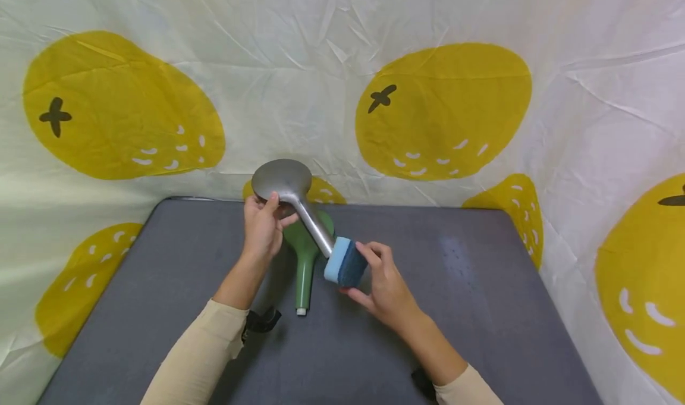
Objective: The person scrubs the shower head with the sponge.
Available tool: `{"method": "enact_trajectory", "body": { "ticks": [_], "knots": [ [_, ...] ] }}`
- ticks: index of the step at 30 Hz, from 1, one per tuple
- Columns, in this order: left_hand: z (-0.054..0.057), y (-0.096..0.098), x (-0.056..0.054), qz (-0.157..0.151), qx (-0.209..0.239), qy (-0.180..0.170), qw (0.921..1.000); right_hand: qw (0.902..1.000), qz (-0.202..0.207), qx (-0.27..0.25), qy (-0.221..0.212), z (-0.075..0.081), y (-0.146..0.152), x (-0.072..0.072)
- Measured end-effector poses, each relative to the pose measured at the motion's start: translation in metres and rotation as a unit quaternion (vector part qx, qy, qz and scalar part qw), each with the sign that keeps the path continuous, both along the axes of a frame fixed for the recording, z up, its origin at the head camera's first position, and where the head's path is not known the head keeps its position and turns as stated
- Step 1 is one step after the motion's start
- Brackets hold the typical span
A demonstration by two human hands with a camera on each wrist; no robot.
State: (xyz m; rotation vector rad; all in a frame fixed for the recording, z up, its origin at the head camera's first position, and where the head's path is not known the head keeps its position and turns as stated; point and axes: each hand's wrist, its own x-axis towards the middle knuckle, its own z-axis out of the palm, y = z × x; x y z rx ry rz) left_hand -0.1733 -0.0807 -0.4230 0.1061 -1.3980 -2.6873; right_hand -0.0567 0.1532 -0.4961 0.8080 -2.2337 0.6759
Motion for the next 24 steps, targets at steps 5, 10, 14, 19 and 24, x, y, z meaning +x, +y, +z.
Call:
{"method": "enact_trajectory", "body": {
  "ticks": [5, 10, 14, 19, 24],
  "knots": [
    [0.001, -0.002, 0.002, -0.033, -0.011, 0.005, 0.9994, 0.9992, -0.015, 0.019, -0.031, -0.013, 0.012, 0.004],
    [0.000, -0.002, 0.003, -0.051, -0.023, 0.013, 0.9984, 0.9978, -0.038, 0.037, -0.041, -0.019, 0.031, 0.009],
    [-0.004, 0.000, 0.004, -0.069, -0.046, 0.016, 0.9964, 0.9971, -0.045, 0.048, -0.038, -0.018, 0.048, 0.011],
    [-0.010, 0.005, 0.004, -0.075, -0.085, 0.007, 0.9936, 0.9979, -0.029, 0.052, -0.025, -0.008, 0.066, 0.010],
    [-0.014, 0.011, 0.004, -0.085, -0.128, -0.005, 0.9881, 0.9975, -0.029, 0.063, -0.010, 0.007, 0.078, 0.009]
  ]
}}
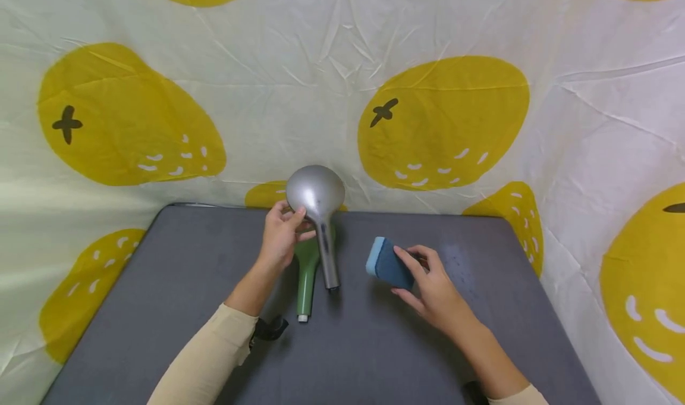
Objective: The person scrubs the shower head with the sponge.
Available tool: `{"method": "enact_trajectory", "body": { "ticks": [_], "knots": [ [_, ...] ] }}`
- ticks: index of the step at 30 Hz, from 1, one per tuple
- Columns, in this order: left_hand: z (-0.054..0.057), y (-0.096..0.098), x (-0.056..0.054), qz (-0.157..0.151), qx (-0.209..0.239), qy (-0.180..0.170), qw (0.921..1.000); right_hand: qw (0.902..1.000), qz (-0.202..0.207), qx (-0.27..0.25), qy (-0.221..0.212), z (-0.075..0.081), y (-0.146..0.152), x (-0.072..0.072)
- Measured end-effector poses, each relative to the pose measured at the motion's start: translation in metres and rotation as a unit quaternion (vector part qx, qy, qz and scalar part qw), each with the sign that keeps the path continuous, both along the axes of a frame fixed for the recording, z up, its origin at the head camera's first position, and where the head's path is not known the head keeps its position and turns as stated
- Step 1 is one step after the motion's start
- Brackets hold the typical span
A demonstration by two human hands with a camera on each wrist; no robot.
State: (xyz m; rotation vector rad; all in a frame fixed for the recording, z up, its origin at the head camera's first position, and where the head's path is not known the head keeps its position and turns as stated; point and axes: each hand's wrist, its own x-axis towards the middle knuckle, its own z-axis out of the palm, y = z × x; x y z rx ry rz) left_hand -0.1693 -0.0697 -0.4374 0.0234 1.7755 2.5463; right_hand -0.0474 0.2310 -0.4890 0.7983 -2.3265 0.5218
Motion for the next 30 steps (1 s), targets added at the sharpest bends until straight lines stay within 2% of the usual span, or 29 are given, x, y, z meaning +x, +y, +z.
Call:
{"method": "enact_trajectory", "body": {
  "ticks": [7, 13, 17, 22, 30],
  "knots": [
    [-0.012, 0.017, -0.001, -0.030, -0.036, -0.015, 0.9988, 0.9998, 0.002, 0.007, 0.020, 0.016, 0.011, -0.004],
    [-0.027, 0.036, 0.000, -0.071, -0.046, -0.071, 0.9939, 0.9991, 0.004, 0.017, 0.038, 0.019, 0.017, -0.008],
    [-0.040, 0.050, -0.001, -0.085, -0.046, -0.103, 0.9900, 0.9996, 0.000, 0.010, 0.025, 0.021, 0.021, -0.009],
    [-0.056, 0.068, -0.002, -0.093, -0.040, -0.135, 0.9857, 0.9999, -0.005, -0.002, 0.014, 0.020, 0.023, -0.006],
    [-0.075, 0.093, -0.005, -0.080, -0.044, -0.156, 0.9836, 0.9996, -0.026, -0.011, 0.000, 0.017, 0.028, -0.001]
  ]
}}
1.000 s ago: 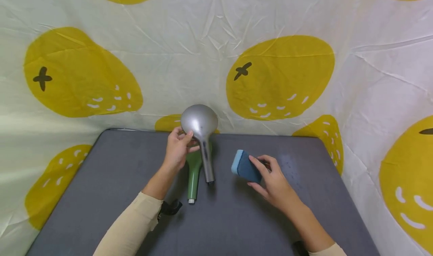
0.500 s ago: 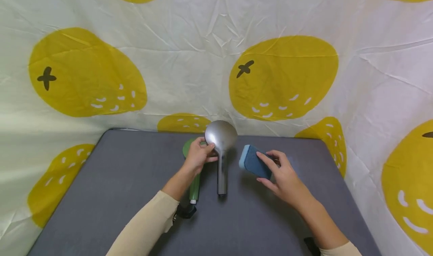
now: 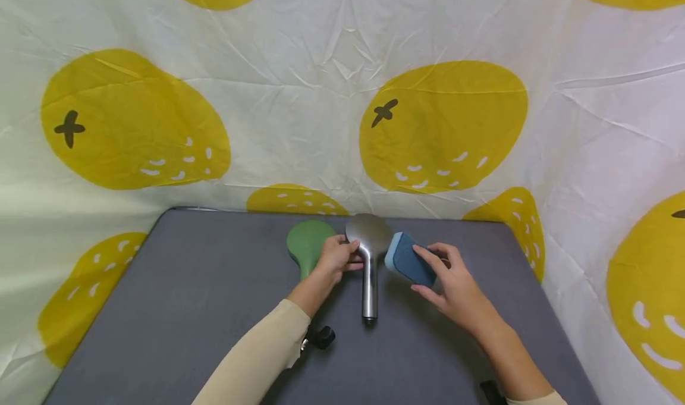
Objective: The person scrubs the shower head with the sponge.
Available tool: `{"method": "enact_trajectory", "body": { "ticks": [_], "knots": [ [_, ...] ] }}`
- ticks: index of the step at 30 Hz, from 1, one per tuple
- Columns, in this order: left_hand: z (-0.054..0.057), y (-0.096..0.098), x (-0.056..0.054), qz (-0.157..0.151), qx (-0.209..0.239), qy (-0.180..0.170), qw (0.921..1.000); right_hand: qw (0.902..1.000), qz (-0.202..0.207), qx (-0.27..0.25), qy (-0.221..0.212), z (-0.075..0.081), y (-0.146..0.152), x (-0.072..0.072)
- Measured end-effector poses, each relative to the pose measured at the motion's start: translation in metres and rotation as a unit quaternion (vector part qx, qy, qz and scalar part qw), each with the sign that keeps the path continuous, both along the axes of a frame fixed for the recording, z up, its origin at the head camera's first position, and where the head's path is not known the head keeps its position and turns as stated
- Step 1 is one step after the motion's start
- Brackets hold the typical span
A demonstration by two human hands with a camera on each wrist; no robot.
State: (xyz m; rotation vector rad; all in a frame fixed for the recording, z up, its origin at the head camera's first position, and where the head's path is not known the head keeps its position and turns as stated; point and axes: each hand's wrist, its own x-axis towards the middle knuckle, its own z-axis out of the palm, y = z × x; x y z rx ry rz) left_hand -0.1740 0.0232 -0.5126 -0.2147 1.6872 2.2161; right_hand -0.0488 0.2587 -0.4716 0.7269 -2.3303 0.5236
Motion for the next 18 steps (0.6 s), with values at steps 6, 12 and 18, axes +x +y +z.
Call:
{"method": "enact_trajectory", "body": {
  "ticks": [6, 12, 18],
  "knots": [
    [-0.007, 0.012, -0.003, 0.011, 0.002, -0.021, 0.9997, 0.9997, -0.013, 0.015, -0.012, 0.001, 0.004, -0.001],
    [-0.017, 0.019, -0.005, 0.032, 0.003, -0.033, 0.9989, 0.9998, -0.012, 0.011, -0.007, 0.003, 0.006, -0.002],
    [-0.023, 0.022, -0.005, 0.028, -0.009, -0.040, 0.9988, 0.9992, -0.021, 0.019, -0.027, 0.004, 0.009, -0.002]
  ]
}}
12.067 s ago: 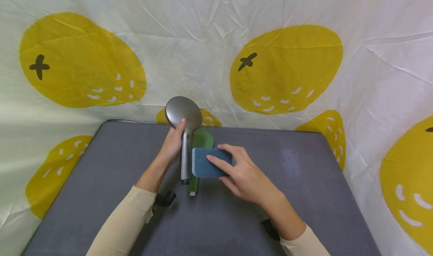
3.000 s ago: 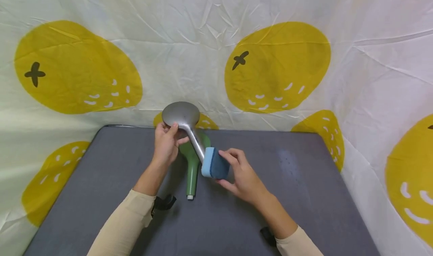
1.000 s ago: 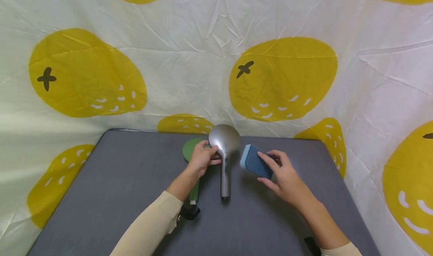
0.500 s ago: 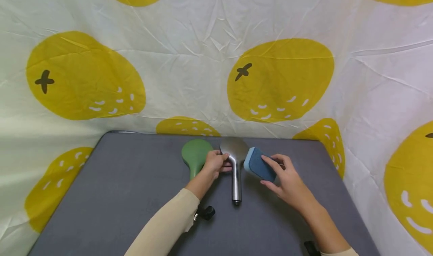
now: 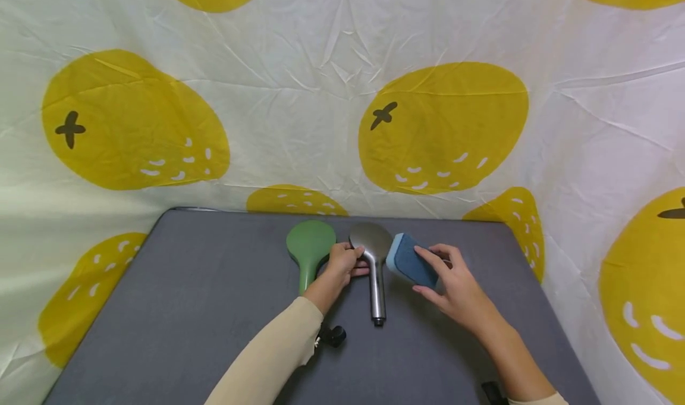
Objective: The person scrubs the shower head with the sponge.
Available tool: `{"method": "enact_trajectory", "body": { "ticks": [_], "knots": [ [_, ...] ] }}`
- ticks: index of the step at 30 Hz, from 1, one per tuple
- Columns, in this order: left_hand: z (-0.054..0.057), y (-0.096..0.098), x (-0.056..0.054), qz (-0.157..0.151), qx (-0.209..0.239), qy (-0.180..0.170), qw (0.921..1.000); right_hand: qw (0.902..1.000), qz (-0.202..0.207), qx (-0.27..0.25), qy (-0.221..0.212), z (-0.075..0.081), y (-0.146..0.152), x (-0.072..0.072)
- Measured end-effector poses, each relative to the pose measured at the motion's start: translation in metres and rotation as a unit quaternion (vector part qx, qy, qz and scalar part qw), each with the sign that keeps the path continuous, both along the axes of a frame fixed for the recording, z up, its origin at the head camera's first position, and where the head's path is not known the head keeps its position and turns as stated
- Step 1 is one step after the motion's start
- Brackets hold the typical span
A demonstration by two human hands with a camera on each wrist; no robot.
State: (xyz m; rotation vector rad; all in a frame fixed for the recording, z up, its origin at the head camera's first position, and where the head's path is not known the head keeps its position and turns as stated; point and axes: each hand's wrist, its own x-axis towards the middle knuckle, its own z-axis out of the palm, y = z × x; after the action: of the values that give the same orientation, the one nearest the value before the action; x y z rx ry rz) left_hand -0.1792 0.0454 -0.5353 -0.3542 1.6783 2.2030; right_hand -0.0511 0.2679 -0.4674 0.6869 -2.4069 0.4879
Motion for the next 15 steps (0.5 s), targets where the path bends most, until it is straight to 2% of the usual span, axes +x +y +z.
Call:
{"method": "enact_trajectory", "body": {
  "ticks": [7, 15],
  "knots": [
    [-0.0014, -0.0002, 0.0010, 0.001, -0.032, 0.012, 0.9994, 1.0000, -0.002, 0.004, -0.003, -0.0004, -0.0006, 0.0002],
    [0.0020, -0.0013, 0.0033, 0.014, -0.080, 0.047, 0.9956, 1.0000, 0.000, 0.007, 0.003, -0.0011, -0.0065, 0.0029]
  ]
}}
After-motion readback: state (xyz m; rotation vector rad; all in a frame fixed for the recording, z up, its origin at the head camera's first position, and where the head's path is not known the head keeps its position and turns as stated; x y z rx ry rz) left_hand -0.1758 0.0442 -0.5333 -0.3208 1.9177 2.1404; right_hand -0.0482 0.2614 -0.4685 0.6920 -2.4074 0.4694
